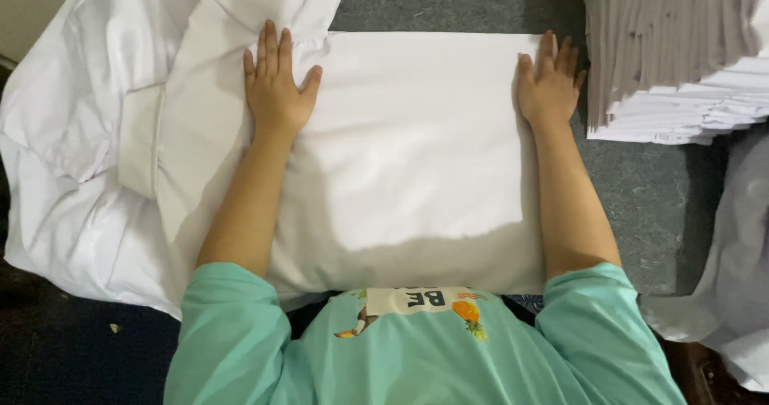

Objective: Folding a white collared shirt on a flat surface in a production environment

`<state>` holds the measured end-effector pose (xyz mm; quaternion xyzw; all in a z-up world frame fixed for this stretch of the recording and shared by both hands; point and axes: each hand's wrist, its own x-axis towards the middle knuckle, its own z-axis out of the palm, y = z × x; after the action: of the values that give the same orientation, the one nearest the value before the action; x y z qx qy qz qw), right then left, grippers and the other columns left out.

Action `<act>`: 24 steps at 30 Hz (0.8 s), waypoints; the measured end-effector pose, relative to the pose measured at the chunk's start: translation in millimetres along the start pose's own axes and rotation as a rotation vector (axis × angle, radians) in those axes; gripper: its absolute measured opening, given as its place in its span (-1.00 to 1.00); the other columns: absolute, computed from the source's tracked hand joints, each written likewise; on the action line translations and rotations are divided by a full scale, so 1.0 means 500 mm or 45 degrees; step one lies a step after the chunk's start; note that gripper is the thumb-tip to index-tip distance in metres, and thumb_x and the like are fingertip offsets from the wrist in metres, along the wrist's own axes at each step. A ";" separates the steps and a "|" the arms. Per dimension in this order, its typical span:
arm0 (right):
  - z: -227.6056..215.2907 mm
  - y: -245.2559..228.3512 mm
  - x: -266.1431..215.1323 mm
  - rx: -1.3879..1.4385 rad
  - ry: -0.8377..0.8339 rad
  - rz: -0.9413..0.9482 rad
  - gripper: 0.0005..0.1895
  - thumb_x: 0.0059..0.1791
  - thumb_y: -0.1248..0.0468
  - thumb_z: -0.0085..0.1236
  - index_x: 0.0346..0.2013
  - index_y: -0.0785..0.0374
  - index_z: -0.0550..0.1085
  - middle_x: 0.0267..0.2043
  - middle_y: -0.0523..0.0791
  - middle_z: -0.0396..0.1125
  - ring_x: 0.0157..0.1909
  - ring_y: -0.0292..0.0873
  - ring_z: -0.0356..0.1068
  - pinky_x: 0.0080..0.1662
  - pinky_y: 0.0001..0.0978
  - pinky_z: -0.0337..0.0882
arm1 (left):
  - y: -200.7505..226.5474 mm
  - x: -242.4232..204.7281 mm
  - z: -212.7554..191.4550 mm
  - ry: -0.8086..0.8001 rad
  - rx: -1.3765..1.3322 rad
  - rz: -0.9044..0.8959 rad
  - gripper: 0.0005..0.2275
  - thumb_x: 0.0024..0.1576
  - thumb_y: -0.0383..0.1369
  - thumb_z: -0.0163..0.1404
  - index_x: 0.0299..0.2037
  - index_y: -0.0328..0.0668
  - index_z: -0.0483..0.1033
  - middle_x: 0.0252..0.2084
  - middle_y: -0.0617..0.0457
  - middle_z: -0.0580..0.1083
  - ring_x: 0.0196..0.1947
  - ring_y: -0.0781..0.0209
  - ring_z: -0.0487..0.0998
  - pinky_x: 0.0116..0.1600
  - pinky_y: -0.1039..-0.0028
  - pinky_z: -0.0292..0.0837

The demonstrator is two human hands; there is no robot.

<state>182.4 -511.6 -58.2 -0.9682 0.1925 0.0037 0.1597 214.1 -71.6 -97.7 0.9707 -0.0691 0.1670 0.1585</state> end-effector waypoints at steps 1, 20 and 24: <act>0.006 0.010 0.003 -0.004 -0.009 -0.005 -0.26 0.15 -0.22 -0.55 0.58 -0.06 -0.18 0.65 0.00 -0.37 0.64 0.03 -0.43 0.48 0.14 -0.41 | -0.008 0.000 0.006 -0.005 0.001 -0.009 -0.34 0.31 0.01 -0.03 0.51 -0.21 0.14 0.57 -0.09 -0.02 0.56 0.06 -0.03 0.54 0.04 -0.23; 0.083 0.112 0.067 0.134 0.340 -0.279 -0.30 0.22 0.00 -0.13 0.48 0.45 0.06 0.54 0.18 -0.04 0.54 0.19 -0.15 0.39 0.27 -0.18 | -0.263 0.107 -0.084 0.386 0.459 -0.163 -0.76 0.42 -0.17 -0.08 -0.23 -0.10 0.41 -0.36 0.01 0.50 -0.46 -0.15 0.56 -0.50 0.01 0.38; 0.057 0.088 0.043 0.143 0.238 -0.204 -0.29 0.25 -0.05 -0.20 0.51 0.39 -0.03 0.57 0.16 -0.12 0.57 0.19 -0.19 0.41 0.23 -0.15 | -0.132 0.073 -0.183 0.448 0.499 -0.118 -0.72 0.11 -0.39 0.16 0.02 0.02 0.45 -0.04 0.01 0.41 -0.08 -0.04 0.39 -0.16 0.12 0.29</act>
<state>187.2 -549.5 -100.1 -0.9662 0.1285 -0.1100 0.1948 232.7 17.5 -22.2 0.9411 0.0376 0.3358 -0.0154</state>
